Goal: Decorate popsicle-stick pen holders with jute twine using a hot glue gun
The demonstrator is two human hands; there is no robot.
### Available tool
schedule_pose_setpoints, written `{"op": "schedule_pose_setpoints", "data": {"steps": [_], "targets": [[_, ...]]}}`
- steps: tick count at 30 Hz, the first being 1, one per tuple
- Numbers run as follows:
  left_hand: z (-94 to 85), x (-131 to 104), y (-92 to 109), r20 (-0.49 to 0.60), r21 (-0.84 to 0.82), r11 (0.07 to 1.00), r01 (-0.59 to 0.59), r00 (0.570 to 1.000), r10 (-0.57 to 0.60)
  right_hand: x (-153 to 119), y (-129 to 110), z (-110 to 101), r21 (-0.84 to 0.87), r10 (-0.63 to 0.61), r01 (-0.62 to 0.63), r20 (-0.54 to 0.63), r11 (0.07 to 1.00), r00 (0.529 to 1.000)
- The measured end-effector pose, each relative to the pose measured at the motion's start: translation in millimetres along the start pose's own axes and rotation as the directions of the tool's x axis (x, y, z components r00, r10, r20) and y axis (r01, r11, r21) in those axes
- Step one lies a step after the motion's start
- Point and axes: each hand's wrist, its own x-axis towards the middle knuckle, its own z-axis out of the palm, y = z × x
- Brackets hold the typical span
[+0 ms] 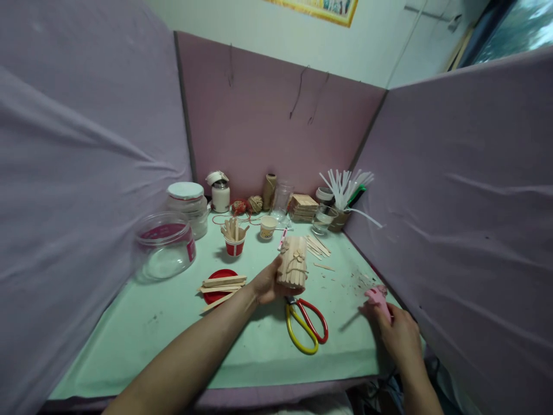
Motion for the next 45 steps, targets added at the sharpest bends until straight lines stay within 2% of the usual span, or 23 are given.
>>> {"op": "schedule_pose_setpoints", "data": {"steps": [2, 5, 7, 10, 12, 15, 17, 19, 22, 25, 32, 40, 45], "targets": [[3.6, -2, 3, 0.027, -0.016, 1.0, -0.009, 1.0, 0.01, -4, -4, -8, 0.224, 0.027, -0.019, -0.035, 0.974, 0.999], [9.7, -4, 4, -0.005, 0.059, 0.993, -0.102, 0.995, 0.103, -19, -20, -23, 0.528, 0.119, -0.099, -0.004, 0.843, 0.993], [12.1, -4, 2, -0.045, 0.146, 0.978, -0.148, 0.987, 0.156, -33, -36, -30, 0.666, 0.142, -0.132, 0.039, 0.734, 0.989], [10.9, 1, -4, -0.05, 0.252, 0.936, -0.245, 0.963, 0.265, -56, -62, -37, 0.785, 0.077, -0.068, 0.026, 0.615, 0.997], [7.4, 6, -9, -0.016, 0.322, 0.882, -0.343, 0.93, 0.368, -71, -76, -38, 0.794, 0.013, -0.034, 0.032, 0.607, 0.999], [2.1, 11, -14, 0.004, 0.428, 0.796, -0.428, 0.882, 0.472, -89, -92, -35, 0.756, -0.075, 0.033, 0.021, 0.654, 0.997], [0.4, 12, -15, 0.002, 0.486, 0.748, -0.452, 0.857, 0.516, -98, -101, -33, 0.742, -0.175, 0.109, 0.011, 0.662, 0.984], [-0.1, 11, -16, -0.001, 0.535, 0.708, -0.461, 0.838, 0.546, -104, -110, -31, 0.756, -0.282, 0.183, 0.002, 0.629, 0.959], [-0.6, 11, -16, -0.005, 0.592, 0.656, -0.469, 0.811, 0.584, -106, -119, -28, 0.775, -0.363, 0.243, -0.019, 0.583, 0.932], [-1.5, 11, -18, 0.005, 0.624, 0.621, -0.475, 0.797, 0.604, -104, -122, -23, 0.764, -0.377, 0.279, -0.051, 0.582, 0.925], [0.0, 11, -19, 0.03, 0.635, 0.602, -0.483, 0.795, 0.606, -103, -122, -20, 0.738, -0.383, 0.295, -0.053, 0.607, 0.922], [-1.8, 10, -21, 0.038, 0.671, 0.558, -0.488, 0.774, 0.632, -100, -120, -17, 0.703, -0.439, 0.376, -0.1, 0.603, 0.893], [-1.2, 10, -21, 0.033, 0.678, 0.554, -0.483, 0.773, 0.634, -102, -120, -16, 0.707, -0.405, 0.335, -0.076, 0.622, 0.911]]}}
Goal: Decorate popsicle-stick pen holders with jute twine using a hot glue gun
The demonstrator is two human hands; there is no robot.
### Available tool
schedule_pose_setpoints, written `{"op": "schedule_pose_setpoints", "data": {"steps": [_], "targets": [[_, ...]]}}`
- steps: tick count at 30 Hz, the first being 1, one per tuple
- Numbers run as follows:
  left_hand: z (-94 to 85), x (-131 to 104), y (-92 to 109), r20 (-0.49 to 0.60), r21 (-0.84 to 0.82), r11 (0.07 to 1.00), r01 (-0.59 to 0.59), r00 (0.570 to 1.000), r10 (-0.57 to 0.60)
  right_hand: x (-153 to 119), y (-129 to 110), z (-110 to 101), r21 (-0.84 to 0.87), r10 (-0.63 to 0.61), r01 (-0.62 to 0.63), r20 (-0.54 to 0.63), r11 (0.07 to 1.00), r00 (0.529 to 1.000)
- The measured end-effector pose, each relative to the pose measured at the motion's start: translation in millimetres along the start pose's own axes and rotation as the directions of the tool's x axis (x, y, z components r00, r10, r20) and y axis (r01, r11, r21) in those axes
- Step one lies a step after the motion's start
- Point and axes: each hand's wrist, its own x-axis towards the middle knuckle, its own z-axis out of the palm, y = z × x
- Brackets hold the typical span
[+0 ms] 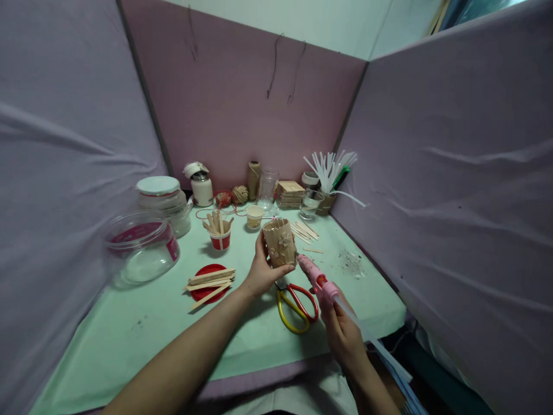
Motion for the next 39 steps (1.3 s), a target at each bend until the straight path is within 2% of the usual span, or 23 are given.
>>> {"op": "schedule_pose_setpoints", "data": {"steps": [13, 39], "targets": [[1.2, -0.2, 1.9, -0.008, -0.005, 1.0, -0.004, 1.0, 0.004, -0.5, 1.0, 1.8, 0.035, 0.071, -0.07, -0.035, 0.997, 0.997], [1.4, 0.0, 1.3, -0.001, -0.019, 1.0, -0.021, 1.0, 0.021, 2.5, -1.0, 1.0, 0.035, 0.04, -0.039, -0.023, 0.999, 0.999]]}}
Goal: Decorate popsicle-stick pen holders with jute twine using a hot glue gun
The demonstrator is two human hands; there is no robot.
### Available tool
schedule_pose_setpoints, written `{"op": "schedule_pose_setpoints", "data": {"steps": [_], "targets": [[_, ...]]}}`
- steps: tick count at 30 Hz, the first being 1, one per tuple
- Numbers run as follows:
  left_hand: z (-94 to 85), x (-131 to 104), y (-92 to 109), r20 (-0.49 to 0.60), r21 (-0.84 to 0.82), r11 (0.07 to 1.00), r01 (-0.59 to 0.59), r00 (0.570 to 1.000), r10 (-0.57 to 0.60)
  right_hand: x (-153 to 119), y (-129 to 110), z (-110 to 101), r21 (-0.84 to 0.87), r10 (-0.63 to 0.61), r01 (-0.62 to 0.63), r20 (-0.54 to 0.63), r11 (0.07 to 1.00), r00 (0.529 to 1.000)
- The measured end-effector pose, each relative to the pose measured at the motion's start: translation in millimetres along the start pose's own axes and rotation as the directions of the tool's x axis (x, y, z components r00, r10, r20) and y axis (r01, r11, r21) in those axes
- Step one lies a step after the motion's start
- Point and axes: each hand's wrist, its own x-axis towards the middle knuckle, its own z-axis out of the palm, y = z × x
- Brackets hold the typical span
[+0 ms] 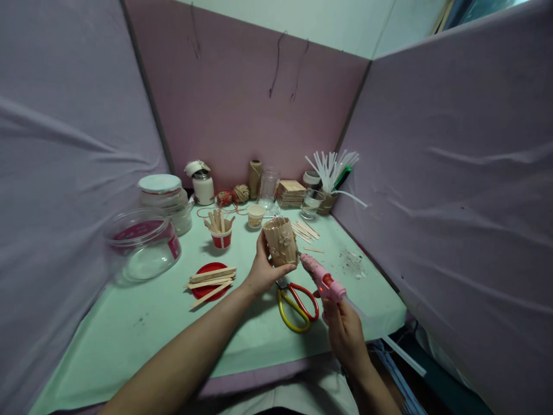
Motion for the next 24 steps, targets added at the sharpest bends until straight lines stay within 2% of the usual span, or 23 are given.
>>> {"op": "schedule_pose_setpoints", "data": {"steps": [24], "targets": [[0.9, -0.5, 2.9, -0.009, -0.006, 1.0, 0.028, 1.0, -0.028, -1.1, 1.7, 1.2, 0.004, 0.011, -0.011, -0.048, 1.0, 0.999]]}}
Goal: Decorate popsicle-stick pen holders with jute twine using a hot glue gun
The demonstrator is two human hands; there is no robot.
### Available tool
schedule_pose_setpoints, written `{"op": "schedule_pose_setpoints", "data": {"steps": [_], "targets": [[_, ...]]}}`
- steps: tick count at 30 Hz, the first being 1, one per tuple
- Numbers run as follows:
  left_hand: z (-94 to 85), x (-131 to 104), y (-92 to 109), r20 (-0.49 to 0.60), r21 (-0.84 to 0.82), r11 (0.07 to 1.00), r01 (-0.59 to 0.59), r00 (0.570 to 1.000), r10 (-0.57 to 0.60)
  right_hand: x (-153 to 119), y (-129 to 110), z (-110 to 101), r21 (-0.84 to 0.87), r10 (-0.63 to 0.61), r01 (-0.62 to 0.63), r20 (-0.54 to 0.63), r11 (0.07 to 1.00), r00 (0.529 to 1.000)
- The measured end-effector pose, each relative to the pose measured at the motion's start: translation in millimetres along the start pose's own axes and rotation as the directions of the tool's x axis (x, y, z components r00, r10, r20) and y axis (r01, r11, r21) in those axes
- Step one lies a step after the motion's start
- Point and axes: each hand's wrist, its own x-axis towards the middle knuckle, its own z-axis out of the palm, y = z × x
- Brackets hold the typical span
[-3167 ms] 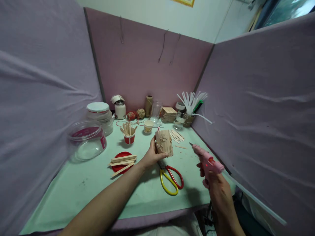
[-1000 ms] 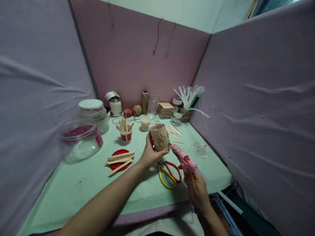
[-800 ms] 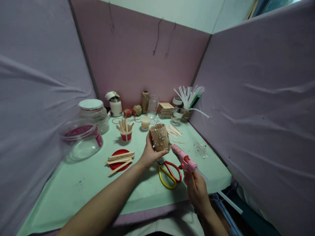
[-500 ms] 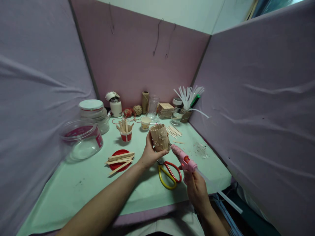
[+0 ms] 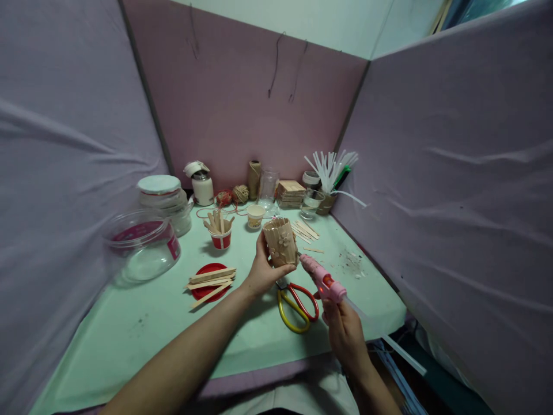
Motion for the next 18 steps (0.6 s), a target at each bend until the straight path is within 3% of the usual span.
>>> {"op": "schedule_pose_setpoints", "data": {"steps": [18], "targets": [[-0.8, -0.5, -0.3, 0.02, 0.003, 1.0, -0.009, 1.0, 0.008, -3.1, 7.4, -0.5, 0.029, 0.024, -0.025, 0.032, 0.999, 0.999]]}}
